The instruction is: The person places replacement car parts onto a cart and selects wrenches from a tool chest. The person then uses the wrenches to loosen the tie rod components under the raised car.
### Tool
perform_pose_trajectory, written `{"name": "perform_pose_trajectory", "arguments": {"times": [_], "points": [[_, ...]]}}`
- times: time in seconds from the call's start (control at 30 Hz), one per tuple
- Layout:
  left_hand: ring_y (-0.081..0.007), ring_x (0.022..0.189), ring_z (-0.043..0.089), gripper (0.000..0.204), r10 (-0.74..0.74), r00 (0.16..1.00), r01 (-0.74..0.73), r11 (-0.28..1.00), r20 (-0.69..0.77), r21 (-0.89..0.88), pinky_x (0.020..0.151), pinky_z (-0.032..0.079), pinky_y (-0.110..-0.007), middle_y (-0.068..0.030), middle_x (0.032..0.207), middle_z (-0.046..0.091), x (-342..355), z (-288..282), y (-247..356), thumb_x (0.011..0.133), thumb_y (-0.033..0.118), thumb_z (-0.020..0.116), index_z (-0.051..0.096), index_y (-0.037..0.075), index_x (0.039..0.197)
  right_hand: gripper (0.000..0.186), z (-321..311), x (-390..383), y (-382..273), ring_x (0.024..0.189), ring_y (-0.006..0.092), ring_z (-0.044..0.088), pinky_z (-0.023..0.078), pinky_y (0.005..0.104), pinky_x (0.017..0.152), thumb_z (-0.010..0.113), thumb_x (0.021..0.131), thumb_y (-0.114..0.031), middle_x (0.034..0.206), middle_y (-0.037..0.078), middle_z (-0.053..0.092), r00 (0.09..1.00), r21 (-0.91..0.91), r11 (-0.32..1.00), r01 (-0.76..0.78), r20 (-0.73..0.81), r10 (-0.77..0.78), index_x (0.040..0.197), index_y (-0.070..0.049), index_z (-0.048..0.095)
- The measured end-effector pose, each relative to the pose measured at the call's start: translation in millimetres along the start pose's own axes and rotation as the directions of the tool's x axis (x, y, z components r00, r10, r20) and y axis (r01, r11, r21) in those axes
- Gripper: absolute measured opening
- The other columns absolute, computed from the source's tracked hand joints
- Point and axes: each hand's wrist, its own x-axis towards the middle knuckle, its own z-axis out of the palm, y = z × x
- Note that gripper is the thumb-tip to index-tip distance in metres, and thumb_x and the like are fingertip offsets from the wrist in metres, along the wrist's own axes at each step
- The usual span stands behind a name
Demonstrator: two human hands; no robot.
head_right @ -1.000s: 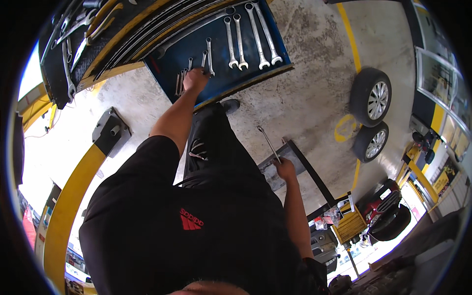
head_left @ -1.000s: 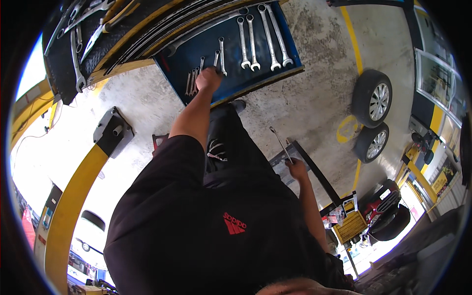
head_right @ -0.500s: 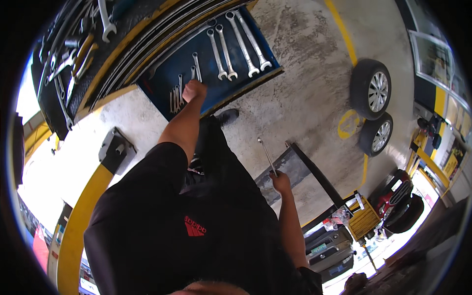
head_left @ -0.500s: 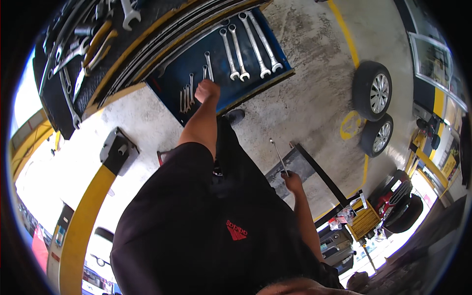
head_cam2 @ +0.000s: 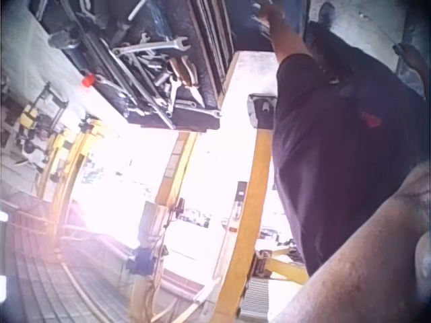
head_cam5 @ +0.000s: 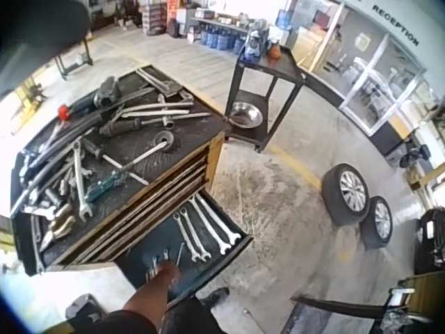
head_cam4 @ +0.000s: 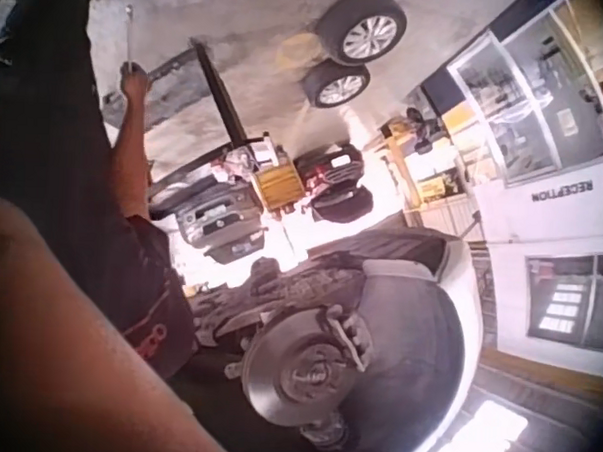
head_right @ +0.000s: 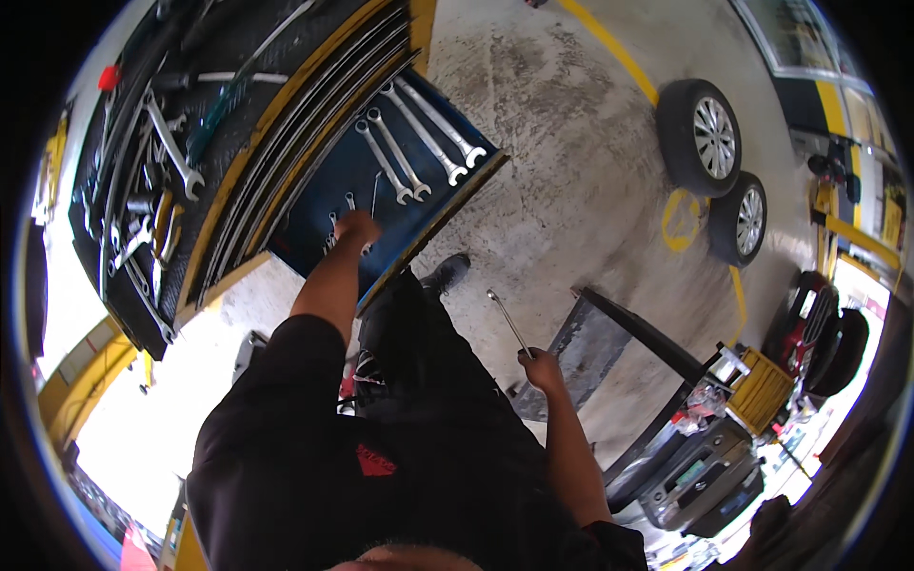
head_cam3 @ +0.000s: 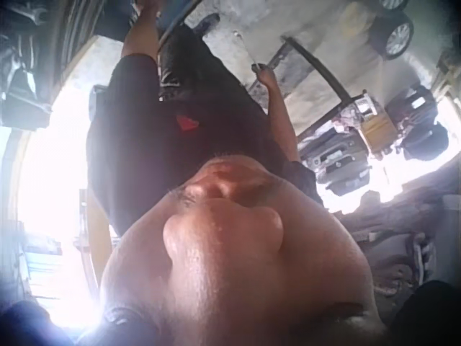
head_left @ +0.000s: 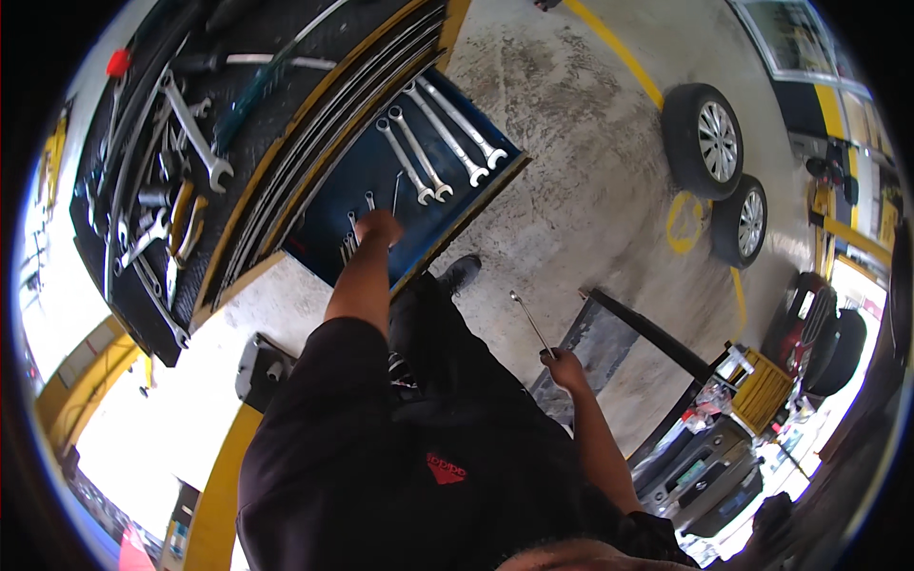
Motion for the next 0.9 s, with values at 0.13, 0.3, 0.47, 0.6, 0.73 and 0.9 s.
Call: {"name": "perform_pose_trajectory", "arguments": {"times": [0.13, 0.3, 0.47, 0.6, 0.73, 0.9], "points": [[-0.0286, 0.065, 0.071, 0.041, 0.238, 0.949, -0.112, 0.866, 0.206, -0.488, 0.055, 0.053, -0.044, -0.0182, 0.072, 0.070, 0.3, -16.7, -37.6, 0.089, 0.040, 0.061, 0.072, 0.001, 0.083, 0.044, 26.3, -5.3, -6.3, 0.104, 0.0401, 0.070, 0.053, 0.0463, 0.091, 0.067, 0.090, -0.038, 0.108, 0.023, 0.073, 0.996, 0.035, 0.997, 0.063, -0.070, -0.060, 0.120, -0.006, 0.071], [-0.0160, 0.061, 0.064, 0.028, 0.473, 0.832, -0.140, 0.685, 0.289, -0.715, 0.053, 0.045, -0.030, -0.0067, 0.076, 0.066, -145.3, -115.5, 5.4, 0.103, 0.028, 0.052, 0.065, 0.005, 0.097, 0.051, 31.5, 2.0, -50.3, 0.107, 0.0433, 0.067, 0.052, 0.0506, 0.092, 0.064, 0.093, -0.040, 0.112, 0.025, 0.071, 0.984, 0.234, 0.965, 0.120, -0.160, -0.083, 0.126, -0.001, 0.062], [-0.0153, 0.095, 0.061, 0.030, 0.869, 0.415, -0.716, 0.494, 0.268, -0.493, 0.092, 0.048, -0.031, -0.0047, 0.099, 0.067, -223.6, -170.9, 87.3, 0.107, 0.020, 0.050, 0.063, 0.000, 0.124, 0.039, 5.3, -7.5, -130.5, 0.079, 0.0292, 0.068, 0.052, 0.0428, 0.072, 0.062, 0.098, -0.040, 0.088, 0.015, 0.070, 0.890, 0.519, 0.734, 0.438, -0.368, -0.271, 0.113, -0.004, 0.064], [-0.0180, 0.106, 0.058, 0.026, 0.883, 0.332, -0.608, 0.469, 0.332, -0.640, 0.100, 0.043, -0.033, -0.0049, 0.113, 0.064, -214.0, -175.4, 136.1, 0.108, 0.021, 0.049, 0.059, 0.002, 0.124, 0.027, -37.1, -72.3, -213.0, 0.071, 0.0140, 0.063, 0.050, 0.0349, 0.063, 0.058, 0.102, -0.032, 0.083, 0.006, 0.065, 0.830, 0.691, 0.466, 0.553, -0.404, -0.385, 0.110, -0.007, 0.062], [-0.0177, 0.105, 0.065, 0.024, 0.936, 0.077, -0.567, 0.325, 0.344, -0.757, 0.092, 0.049, -0.033, -0.0093, 0.119, 0.064, -251.3, -150.9, 192.5, 0.109, 0.019, 0.045, 0.053, 0.002, 0.123, 0.026, -29.5, -123.5, -233.7, 0.073, 0.0163, 0.064, 0.053, 0.0354, 0.067, 0.056, 0.103, -0.029, 0.086, 0.007, 0.067, 0.834, 0.751, 0.383, 0.538, -0.542, -0.107, 0.112, -0.005, 0.060], [-0.0137, 0.091, 0.060, 0.021, 0.763, -0.347, -0.859, -0.025, 0.545, -0.512, 0.080, 0.048, -0.031, -0.0062, 0.096, 0.064, -361.9, -144.4, 235.1, 0.109, 0.019, 0.045, 0.058, 0.002, 0.111, 0.038, 12.2, -167.3, -203.9, 0.076, 0.0160, 0.064, 0.053, 0.0353, 0.068, 0.049, 0.107, -0.037, 0.083, 0.007, 0.063, 0.735, 0.773, 0.086, 0.629, -0.627, 0.256, 0.123, -0.004, 0.060]]}}
